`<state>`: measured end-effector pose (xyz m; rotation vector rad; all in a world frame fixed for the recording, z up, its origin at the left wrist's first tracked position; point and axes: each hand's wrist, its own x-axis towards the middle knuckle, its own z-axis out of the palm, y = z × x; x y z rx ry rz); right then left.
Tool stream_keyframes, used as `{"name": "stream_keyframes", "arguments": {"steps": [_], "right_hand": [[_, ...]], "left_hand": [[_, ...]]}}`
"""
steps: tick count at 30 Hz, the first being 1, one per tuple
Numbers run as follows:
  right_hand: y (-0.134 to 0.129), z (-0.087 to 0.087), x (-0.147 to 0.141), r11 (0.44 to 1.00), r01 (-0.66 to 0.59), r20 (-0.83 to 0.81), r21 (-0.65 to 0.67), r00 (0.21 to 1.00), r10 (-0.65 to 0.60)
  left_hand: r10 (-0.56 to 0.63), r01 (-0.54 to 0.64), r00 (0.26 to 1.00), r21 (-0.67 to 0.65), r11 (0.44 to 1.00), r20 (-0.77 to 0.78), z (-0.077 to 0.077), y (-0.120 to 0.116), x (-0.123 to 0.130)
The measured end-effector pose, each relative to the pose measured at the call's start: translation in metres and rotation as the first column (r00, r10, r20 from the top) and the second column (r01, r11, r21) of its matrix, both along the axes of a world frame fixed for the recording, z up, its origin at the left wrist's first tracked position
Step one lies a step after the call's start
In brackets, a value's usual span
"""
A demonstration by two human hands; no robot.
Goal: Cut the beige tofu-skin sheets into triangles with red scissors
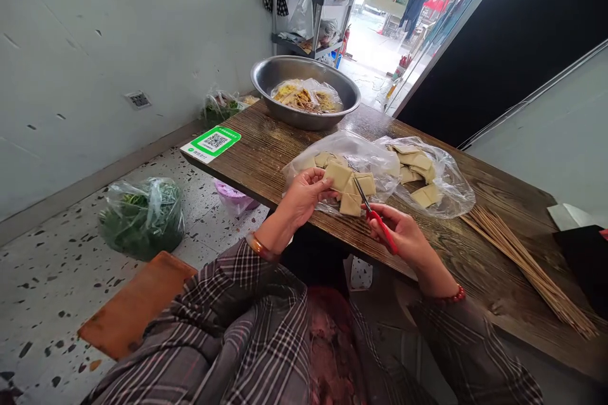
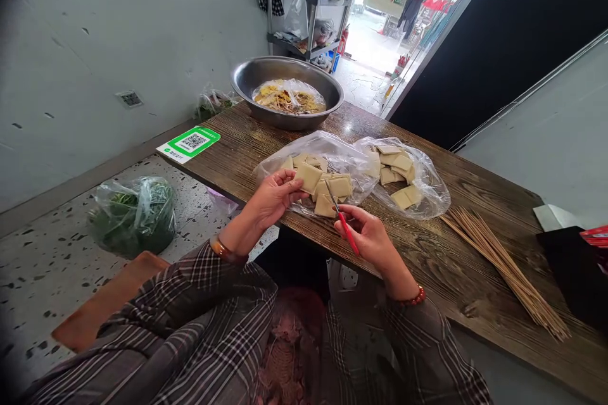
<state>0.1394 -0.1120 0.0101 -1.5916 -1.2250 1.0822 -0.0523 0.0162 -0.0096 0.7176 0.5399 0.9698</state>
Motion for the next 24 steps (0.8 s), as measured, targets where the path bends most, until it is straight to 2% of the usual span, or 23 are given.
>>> {"name": "stream_keyframes", "arguments": {"steps": [9,18,24], "right_hand": [[0.004,-0.005,-0.009,0.996,-0.087,0.1,-0.004,0.991,0.087],[0.015,0.013,-0.024,0.992,-0.121,0.015,-0.041,0.992,0.121],[0.017,0.02,-0.032,0.994,-0.104,0.01,-0.021,0.995,0.104]], "left_hand": [[0.092,-0.093,0.996,-0.049,0.994,-0.015,0.009,-0.003,0.003],[0.139,-0.139,0.99,0.009,0.99,0.001,0.006,-0.006,0.004],[0.133,-0.133,0.991,-0.031,0.991,-0.006,0.007,-0.007,0.0]]}}
